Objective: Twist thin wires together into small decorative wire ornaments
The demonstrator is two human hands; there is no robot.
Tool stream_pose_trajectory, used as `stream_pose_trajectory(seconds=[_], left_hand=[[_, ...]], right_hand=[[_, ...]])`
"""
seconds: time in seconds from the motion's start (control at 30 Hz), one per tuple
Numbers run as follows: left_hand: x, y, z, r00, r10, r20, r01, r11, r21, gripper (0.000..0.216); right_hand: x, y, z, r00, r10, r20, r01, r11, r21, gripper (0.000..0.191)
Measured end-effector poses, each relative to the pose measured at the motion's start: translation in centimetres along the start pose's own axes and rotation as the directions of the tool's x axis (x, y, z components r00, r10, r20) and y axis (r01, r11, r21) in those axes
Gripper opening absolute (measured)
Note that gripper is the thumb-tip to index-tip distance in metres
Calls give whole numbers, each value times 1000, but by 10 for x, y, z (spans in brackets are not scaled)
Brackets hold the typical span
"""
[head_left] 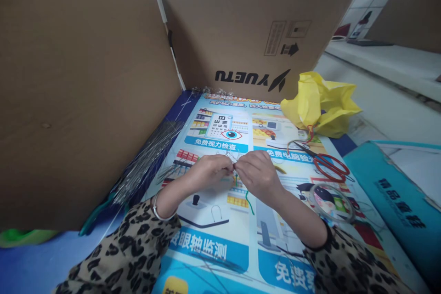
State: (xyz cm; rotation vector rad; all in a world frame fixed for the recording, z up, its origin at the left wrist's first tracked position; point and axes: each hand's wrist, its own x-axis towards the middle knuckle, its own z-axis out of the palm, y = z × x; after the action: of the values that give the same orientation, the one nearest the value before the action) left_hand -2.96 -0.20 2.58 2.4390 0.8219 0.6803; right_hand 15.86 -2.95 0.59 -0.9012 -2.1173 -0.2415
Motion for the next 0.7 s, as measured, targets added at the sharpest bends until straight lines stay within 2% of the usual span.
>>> stream_pose_trajectory(seconds=[0.07,0.17,0.27,0.37,0.43,0.53,0.7], left_hand=[[0,2,0,999,-46,-15,45,997,-55,17],[2,5,1,981,-189,-53,172,957,-232,13],[4,7,3,933,-355,-60,293,845,-447,3],[5,9,3,905,-423,-37,329,753,-569,6],[6,9,2,905,-422,-57,322,765,-558,7],[5,9,1,924,-367,-107,286,849,-444,3],[4,6,3,958,-235,-161,178,934,-309,9]], right_hand=[[1,-2,0,1000,10,-7,-10,1000,-9,8],[4,-5,0,998,40,-46,-41,999,-16,9],[3,-7,0,997,41,-73,-43,999,-30,9],[-1,-6,2,999,0,-48,-2,999,-44,7],[-4,-5,4,999,-29,-26,27,998,-53,7],[-5,-4,5,999,-41,-4,41,998,-48,7],[0,-5,1,1000,24,-13,-23,999,33,8]])
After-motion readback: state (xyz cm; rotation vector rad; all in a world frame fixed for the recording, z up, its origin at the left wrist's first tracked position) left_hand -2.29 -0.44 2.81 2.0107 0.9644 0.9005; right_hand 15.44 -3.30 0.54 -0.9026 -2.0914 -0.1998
